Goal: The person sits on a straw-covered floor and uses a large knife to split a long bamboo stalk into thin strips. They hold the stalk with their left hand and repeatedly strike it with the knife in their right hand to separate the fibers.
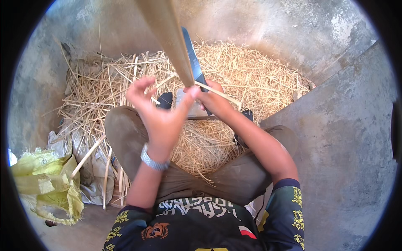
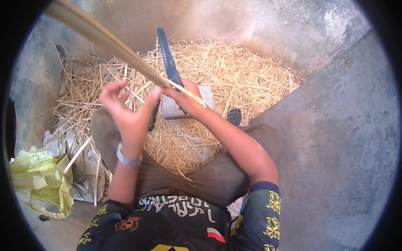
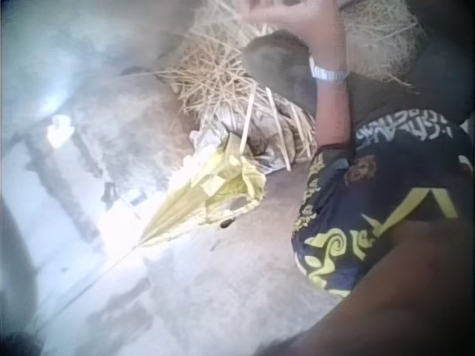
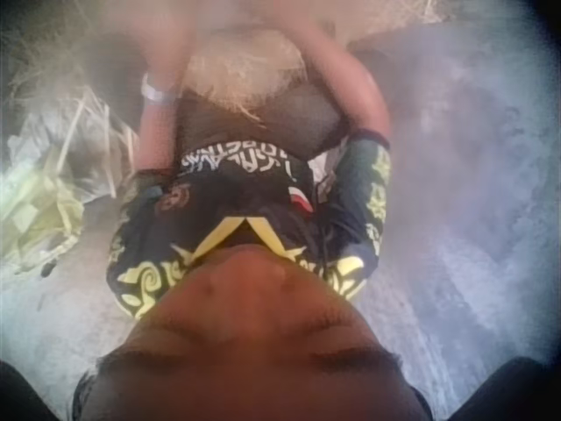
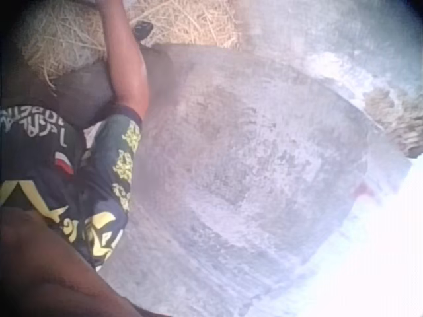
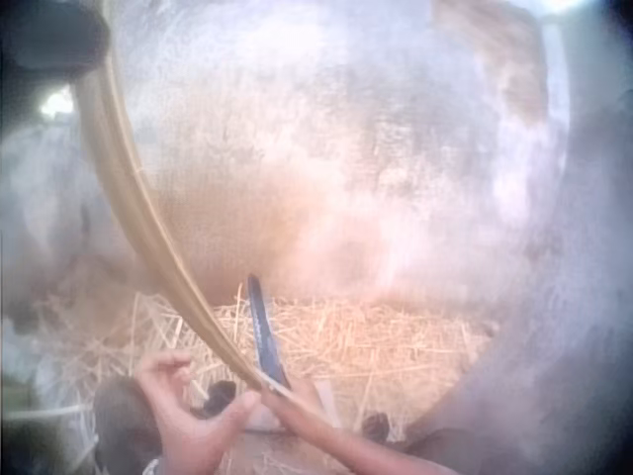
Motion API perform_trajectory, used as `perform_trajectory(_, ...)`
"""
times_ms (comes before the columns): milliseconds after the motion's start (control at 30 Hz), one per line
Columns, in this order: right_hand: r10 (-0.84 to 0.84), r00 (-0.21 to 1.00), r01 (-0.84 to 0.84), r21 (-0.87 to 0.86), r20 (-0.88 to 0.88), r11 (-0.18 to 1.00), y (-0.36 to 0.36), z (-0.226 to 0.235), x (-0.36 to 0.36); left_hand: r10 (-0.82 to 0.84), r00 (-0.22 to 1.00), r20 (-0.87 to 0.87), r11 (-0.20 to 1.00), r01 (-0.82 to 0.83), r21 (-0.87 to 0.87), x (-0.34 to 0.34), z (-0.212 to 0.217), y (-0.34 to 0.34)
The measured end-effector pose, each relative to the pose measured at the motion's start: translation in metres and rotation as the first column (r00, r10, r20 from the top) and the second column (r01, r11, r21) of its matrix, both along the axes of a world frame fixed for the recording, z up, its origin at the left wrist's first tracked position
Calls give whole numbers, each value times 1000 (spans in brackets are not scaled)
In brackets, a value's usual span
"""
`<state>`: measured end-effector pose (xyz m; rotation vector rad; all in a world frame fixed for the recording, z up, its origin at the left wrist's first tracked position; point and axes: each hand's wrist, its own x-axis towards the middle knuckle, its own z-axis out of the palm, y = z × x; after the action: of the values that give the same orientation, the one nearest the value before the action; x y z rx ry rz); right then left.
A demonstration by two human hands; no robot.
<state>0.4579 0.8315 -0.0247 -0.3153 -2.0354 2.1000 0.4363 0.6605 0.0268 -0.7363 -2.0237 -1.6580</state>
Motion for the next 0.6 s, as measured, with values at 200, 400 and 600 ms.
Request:
perform_trajectory(200,-131,988,154,438,-84,886,-7,14,-3,-407,911,59,872,368,323,-58,24,42)
perform_trajectory(400,-102,984,166,540,-148,825,-8,59,19,-279,907,316,958,239,159,-73,33,41)
perform_trajectory(600,-27,989,114,645,-143,755,-17,87,39,-391,832,393,920,355,164,-58,60,41)
